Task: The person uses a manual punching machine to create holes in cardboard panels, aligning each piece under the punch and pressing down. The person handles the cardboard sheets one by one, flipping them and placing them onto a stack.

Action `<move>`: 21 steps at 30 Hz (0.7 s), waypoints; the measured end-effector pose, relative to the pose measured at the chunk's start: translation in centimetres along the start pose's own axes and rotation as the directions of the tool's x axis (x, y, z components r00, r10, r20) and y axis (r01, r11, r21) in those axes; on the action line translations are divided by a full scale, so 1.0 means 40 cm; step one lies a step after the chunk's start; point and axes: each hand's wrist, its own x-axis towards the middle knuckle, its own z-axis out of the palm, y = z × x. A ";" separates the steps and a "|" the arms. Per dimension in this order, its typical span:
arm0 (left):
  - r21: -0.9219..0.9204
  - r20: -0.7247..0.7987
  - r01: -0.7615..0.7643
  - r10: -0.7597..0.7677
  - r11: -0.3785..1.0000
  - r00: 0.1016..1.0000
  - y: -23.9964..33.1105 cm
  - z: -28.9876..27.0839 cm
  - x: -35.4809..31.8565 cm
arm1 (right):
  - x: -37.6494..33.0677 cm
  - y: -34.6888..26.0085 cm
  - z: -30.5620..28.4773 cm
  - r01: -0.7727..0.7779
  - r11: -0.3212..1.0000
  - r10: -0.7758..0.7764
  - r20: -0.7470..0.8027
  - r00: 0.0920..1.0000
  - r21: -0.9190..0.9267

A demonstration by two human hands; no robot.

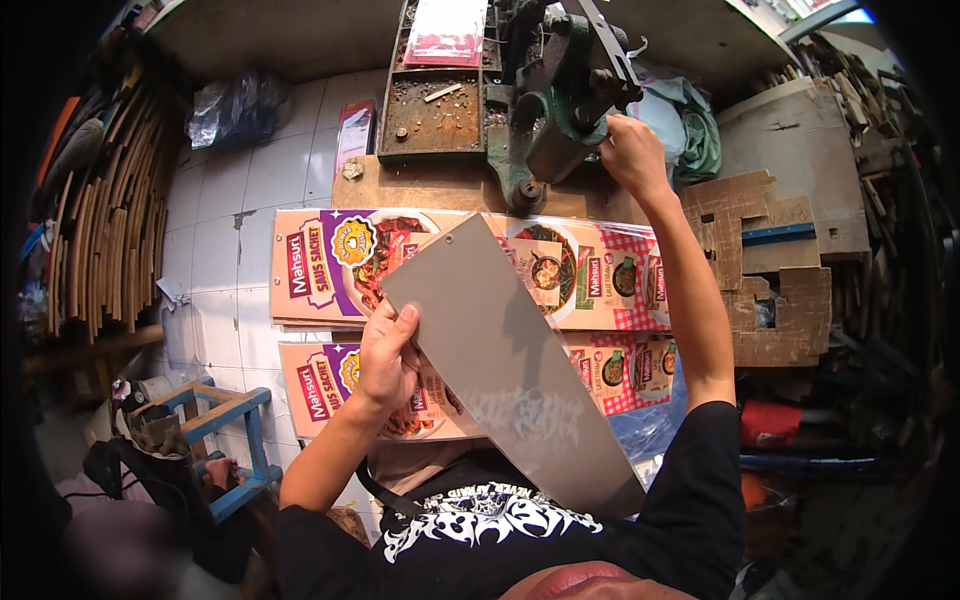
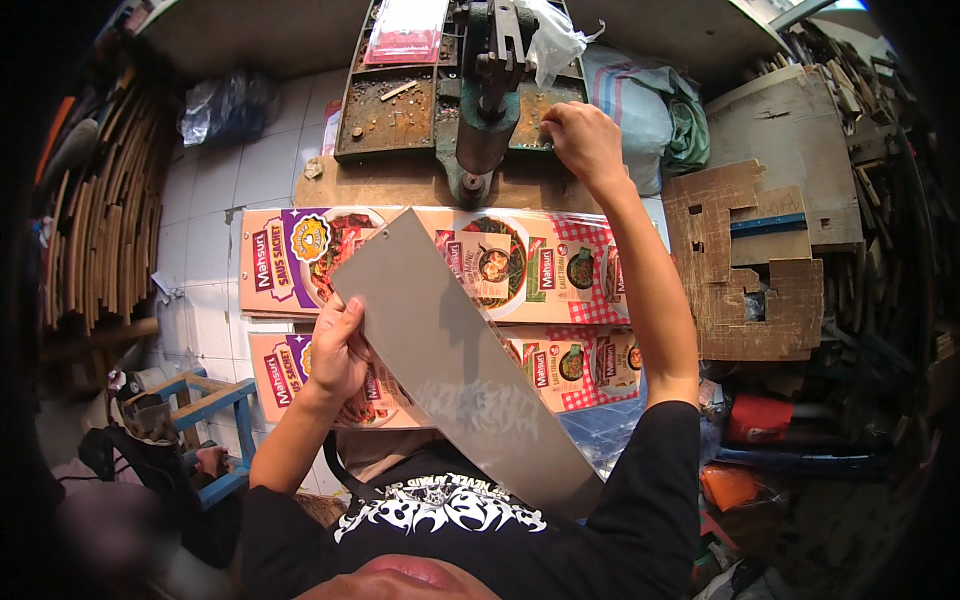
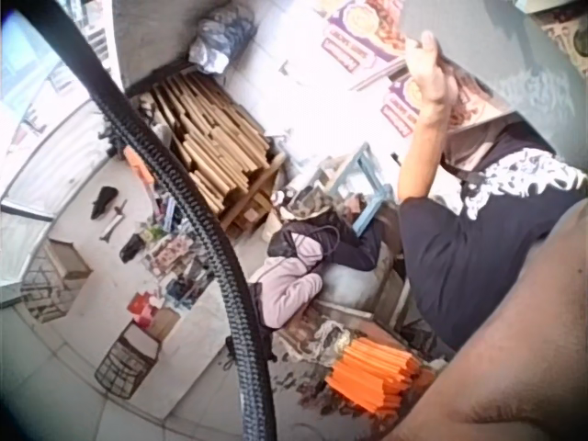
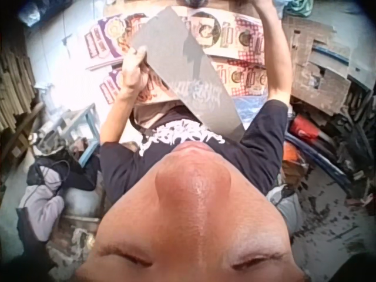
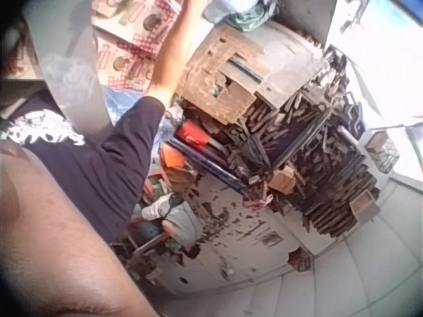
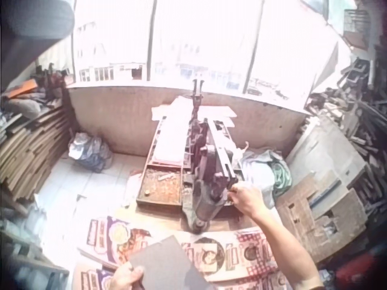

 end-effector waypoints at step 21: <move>-0.035 0.090 0.010 -0.007 0.999 0.996 -0.009 -0.031 0.000 | -0.135 -0.198 0.043 0.131 0.513 -0.073 -0.109 0.991 0.848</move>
